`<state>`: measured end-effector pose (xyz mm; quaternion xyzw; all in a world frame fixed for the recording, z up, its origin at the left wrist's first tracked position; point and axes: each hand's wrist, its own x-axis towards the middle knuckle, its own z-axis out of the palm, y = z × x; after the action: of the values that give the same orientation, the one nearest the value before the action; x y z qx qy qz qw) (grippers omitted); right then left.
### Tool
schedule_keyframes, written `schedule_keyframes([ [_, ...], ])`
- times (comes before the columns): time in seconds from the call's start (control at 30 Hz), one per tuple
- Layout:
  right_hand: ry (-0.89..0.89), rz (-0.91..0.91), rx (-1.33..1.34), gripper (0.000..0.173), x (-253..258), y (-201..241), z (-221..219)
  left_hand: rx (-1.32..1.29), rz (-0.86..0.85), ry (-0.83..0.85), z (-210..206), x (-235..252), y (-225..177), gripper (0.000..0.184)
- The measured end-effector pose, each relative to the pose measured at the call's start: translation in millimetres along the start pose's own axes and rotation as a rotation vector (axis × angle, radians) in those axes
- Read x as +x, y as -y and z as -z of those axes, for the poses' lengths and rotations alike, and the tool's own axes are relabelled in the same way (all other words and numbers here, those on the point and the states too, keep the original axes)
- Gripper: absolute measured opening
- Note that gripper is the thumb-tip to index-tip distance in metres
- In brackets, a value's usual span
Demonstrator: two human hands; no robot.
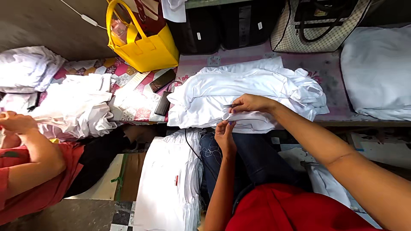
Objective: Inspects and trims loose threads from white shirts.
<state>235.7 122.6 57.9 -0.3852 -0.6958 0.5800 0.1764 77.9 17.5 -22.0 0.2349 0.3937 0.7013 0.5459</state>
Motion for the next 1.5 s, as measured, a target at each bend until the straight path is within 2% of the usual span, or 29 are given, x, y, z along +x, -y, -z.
schedule_keyframes([
  [0.13,-0.143,-0.001,-0.201,0.01,12,-3,-23,0.076,-0.085,-0.032,-9,4,3,0.022],
  [0.2,-0.242,-0.041,-0.105,0.009,10,-4,-31,0.162,-0.148,-0.052,-14,6,3,0.023],
  [0.3,-0.395,-0.129,0.173,0.015,5,-7,-46,0.323,-0.295,-0.048,-18,11,6,0.024],
  [0.37,-0.49,-0.173,0.296,0.013,1,-2,-55,0.43,-0.432,-0.025,-16,15,11,0.019],
  [0.43,-0.547,-0.175,0.331,0.013,-1,-1,-62,0.49,-0.494,-0.021,-13,17,15,0.013],
  [0.63,-0.556,-0.237,0.377,0.018,-3,-13,-71,0.412,-0.302,-0.02,-3,4,7,0.01],
  [0.8,-0.585,-0.254,0.39,0.024,-3,-12,-78,0.393,-0.195,-0.035,-8,-1,0,0.016],
  [0.87,-0.636,-0.251,0.328,0.024,-3,-10,-84,0.454,-0.225,-0.071,-12,1,1,0.017],
  [1.0,-0.708,-0.216,0.191,0.027,-4,-13,-92,0.589,-0.403,-0.061,-6,5,15,0.015],
  [1.07,-0.675,-0.203,0.15,0.025,-5,-19,-92,0.571,-0.322,-0.054,-2,5,12,0.012],
  [1.13,-0.563,-0.204,0.176,0.024,-8,-23,-84,0.453,-0.156,-0.03,-1,3,4,0.008],
  [1.23,-0.328,-0.231,0.351,0.041,-21,-22,-61,0.228,0.056,-0.03,-1,-4,-6,0.012],
  [1.3,-0.197,-0.241,0.429,0.049,-31,-20,-43,0.17,0.117,-0.023,-1,-7,-11,0.015],
  [1.37,-0.112,-0.266,0.391,0.046,-39,-21,-31,0.153,0.145,-0.022,0,-9,-13,0.015],
  [1.5,-0.076,-0.36,0.292,0.041,-39,-17,-27,0.152,0.127,0.013,2,-10,-13,0.014],
])
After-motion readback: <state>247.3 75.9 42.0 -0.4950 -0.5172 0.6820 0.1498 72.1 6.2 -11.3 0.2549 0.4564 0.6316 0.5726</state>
